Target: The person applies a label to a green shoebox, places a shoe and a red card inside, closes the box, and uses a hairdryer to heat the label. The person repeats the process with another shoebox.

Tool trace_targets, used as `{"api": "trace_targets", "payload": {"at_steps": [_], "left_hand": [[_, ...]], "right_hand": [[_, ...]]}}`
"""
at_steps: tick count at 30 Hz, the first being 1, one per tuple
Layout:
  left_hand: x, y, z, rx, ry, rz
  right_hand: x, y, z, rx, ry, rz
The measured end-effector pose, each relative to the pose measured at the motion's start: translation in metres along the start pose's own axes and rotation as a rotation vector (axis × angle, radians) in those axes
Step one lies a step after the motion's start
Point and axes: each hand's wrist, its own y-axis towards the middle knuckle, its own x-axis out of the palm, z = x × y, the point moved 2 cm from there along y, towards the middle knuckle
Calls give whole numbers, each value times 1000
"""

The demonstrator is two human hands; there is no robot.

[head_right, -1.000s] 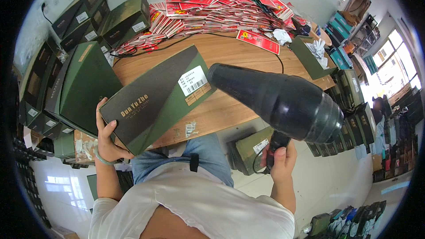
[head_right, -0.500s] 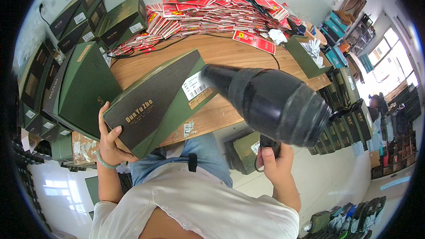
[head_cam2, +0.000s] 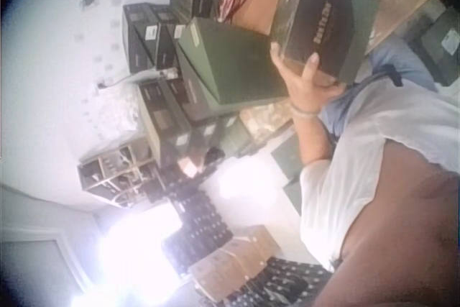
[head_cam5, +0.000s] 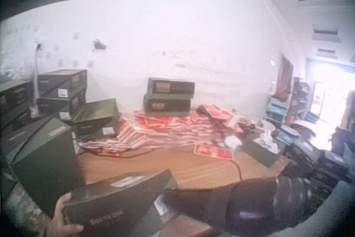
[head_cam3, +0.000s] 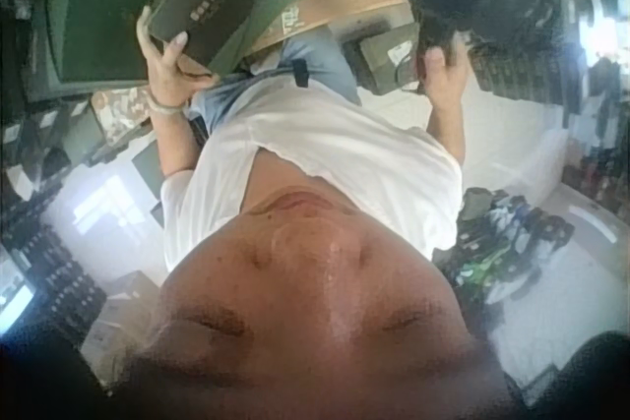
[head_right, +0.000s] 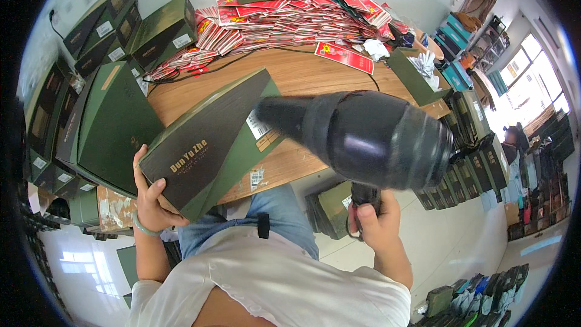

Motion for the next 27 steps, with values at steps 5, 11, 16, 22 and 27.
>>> {"api": "trace_targets", "payload": {"at_steps": [5, 11, 16, 22, 27], "left_hand": [[0, 1, -3, 7, 1, 15], [-1, 1, -4, 0, -1, 25], [0, 2, -4, -8, -43, 30], [-3, 6, -7, -19, -48, 26], [-2, 8, -8, -21, -13, 76]], "right_hand": [[1, 0, 14, -93, -90, 28], [2, 1, 18, -75, -144, 103], [1, -2, 15, -8, -12, 61], [-9, -16, 23, 57, -4, 39], [-8, -17, 17, 89, 81, -6]]}}
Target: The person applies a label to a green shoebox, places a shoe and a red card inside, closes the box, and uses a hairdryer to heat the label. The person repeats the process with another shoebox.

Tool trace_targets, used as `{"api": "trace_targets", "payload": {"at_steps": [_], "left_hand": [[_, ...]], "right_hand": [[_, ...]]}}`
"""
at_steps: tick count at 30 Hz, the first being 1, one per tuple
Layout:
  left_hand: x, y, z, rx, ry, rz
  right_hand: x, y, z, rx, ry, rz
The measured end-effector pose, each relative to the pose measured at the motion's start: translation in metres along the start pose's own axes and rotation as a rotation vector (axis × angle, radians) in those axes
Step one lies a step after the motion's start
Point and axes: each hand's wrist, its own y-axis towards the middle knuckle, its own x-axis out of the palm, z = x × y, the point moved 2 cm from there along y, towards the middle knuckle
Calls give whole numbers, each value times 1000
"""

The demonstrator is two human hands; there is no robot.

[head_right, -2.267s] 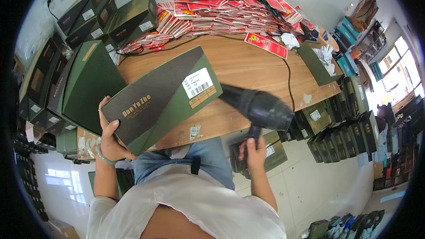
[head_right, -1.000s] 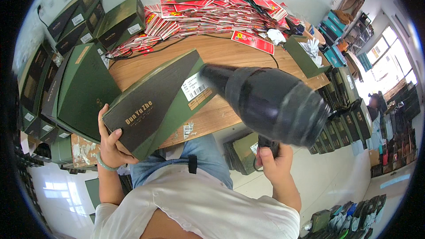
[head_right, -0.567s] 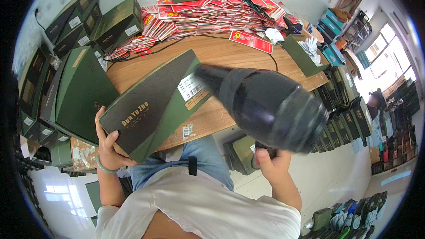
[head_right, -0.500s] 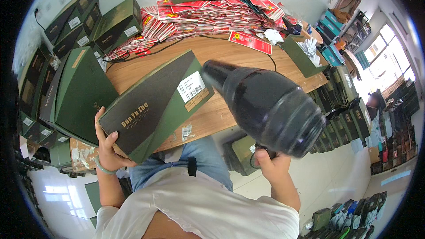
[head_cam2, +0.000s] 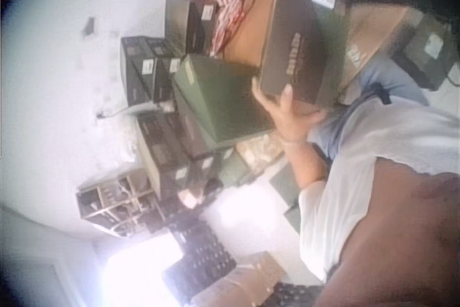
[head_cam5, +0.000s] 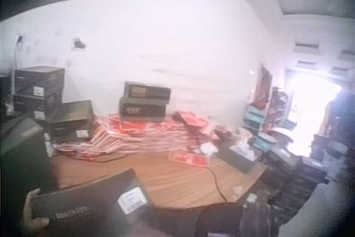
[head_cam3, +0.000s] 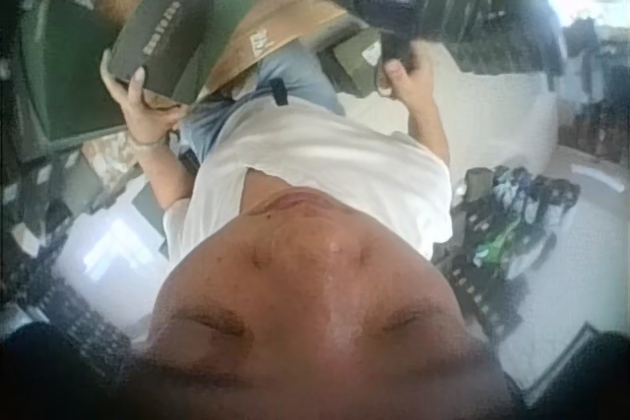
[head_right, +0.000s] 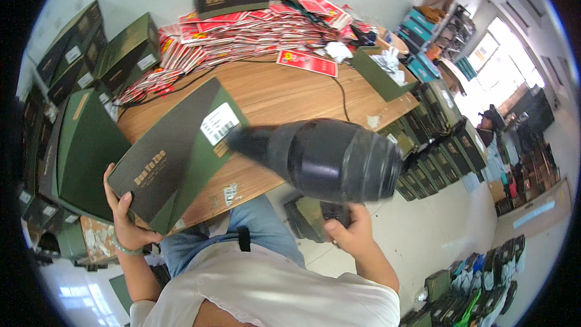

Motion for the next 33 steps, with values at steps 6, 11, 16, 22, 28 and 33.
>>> {"api": "trace_targets", "payload": {"at_steps": [6, 11, 16, 22, 28, 33], "left_hand": [[4, -6, -6, -1, 41, 2], [3, -16, -13, -18, 59, -31], [1, -18, -16, 8, 187, -55], [-4, -23, -20, 17, 212, -58], [0, -22, -24, 27, 141, -63], [-3, -17, -16, -16, 164, -91]], "right_hand": [[-7, 1, 14, -2, -199, 36], [-2, 7, 9, -194, -331, 68], [-4, 2, -9, 210, -110, 17], [-2, 4, -14, 206, -145, 3], [-1, 6, -16, 255, -56, -59], [2, 11, -11, -50, -203, 54]]}}
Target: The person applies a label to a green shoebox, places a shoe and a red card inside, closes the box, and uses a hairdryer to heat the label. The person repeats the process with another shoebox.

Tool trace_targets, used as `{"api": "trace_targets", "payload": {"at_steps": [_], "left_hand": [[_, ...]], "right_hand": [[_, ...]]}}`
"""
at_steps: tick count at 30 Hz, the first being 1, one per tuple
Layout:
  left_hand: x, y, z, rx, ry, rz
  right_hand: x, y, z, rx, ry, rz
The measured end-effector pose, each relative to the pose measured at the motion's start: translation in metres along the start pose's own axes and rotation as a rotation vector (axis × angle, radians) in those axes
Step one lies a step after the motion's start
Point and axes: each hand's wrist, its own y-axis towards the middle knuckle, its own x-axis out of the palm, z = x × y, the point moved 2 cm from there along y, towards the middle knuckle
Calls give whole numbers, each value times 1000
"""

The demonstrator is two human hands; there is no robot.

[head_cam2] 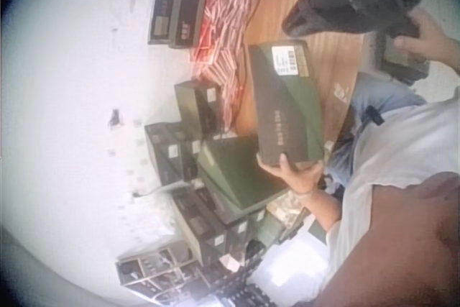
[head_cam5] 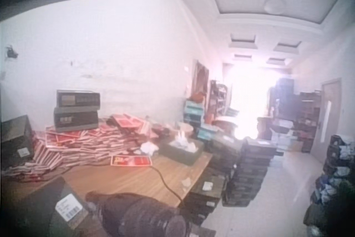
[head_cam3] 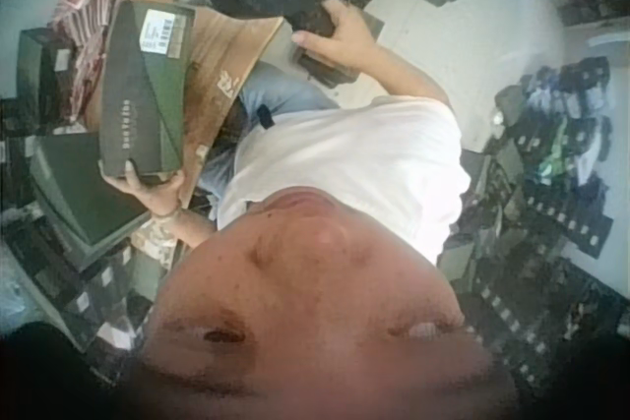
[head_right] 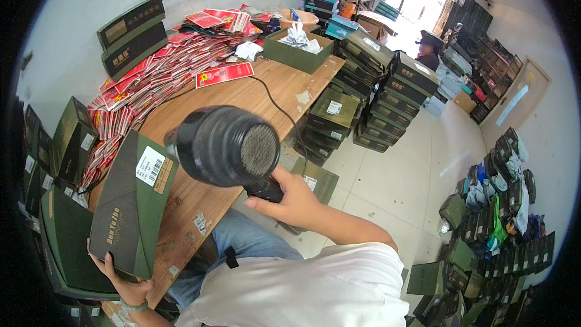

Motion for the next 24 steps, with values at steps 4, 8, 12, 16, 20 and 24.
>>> {"api": "trace_targets", "payload": {"at_steps": [4, 8, 12, 16, 20, 24], "left_hand": [[2, 3, 5, 33, 58, 30], [5, 4, 7, 23, 6, 14], [7, -1, 5, 50, 11, 34], [8, 1, 12, 64, -9, 51], [10, 9, 19, 48, 4, 9], [8, 9, 17, 47, 5, -3]], "right_hand": [[4, 1, 5, 63, 26, -21], [3, 13, 11, -187, -63, 38], [9, 14, 6, -143, -23, 58], [7, 7, -3, 222, 183, -104], [10, 17, 21, -300, -124, 97], [14, 9, 5, 56, 93, -14]]}}
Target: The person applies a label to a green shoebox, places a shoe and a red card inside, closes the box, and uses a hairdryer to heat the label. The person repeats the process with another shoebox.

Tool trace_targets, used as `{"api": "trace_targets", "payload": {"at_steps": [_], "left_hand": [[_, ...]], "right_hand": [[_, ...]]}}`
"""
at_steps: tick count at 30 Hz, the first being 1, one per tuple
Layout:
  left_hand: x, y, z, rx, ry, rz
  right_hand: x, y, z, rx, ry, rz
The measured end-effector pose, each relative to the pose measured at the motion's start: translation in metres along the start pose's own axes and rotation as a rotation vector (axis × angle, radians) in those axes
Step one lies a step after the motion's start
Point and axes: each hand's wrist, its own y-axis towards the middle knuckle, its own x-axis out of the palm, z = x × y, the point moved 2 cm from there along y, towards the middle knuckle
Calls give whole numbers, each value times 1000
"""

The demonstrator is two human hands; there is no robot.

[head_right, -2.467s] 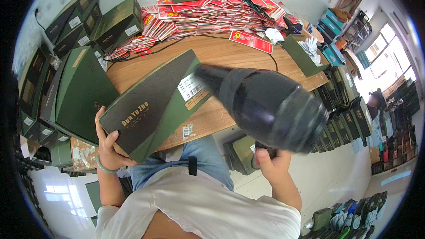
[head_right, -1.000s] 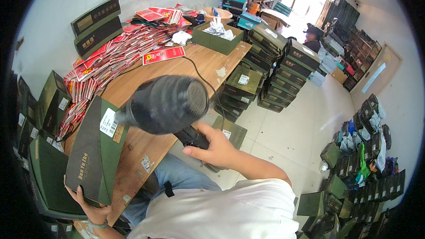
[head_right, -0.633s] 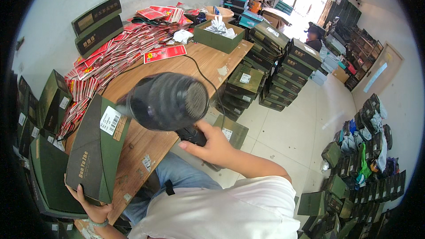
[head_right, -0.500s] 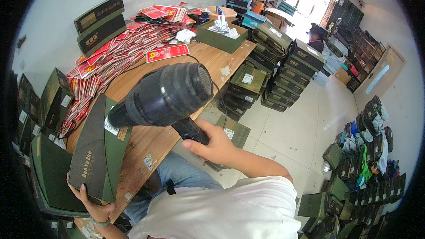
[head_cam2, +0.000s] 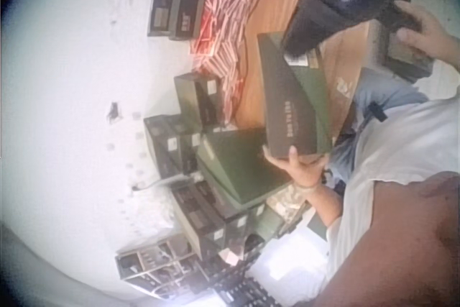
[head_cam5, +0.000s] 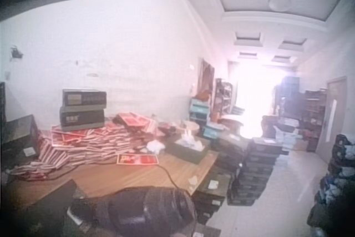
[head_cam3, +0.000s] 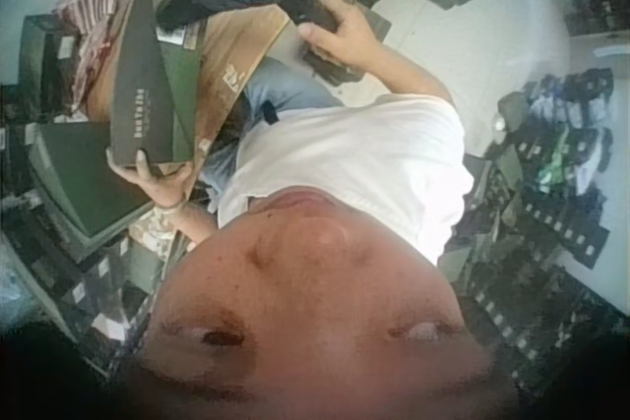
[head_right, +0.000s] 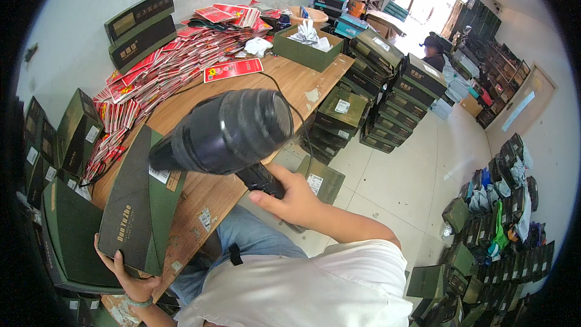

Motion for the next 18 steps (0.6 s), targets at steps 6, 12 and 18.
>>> {"api": "trace_targets", "payload": {"at_steps": [6, 12, 18], "left_hand": [[-1, -2, 0, -26, -128, 19], [-1, -4, -6, -13, -191, 22], [-1, 0, 1, 11, -112, 23]], "right_hand": [[1, -1, 1, 87, -24, 32], [4, -6, -2, -28, 140, -5], [6, -4, 5, -50, 71, 19]]}}
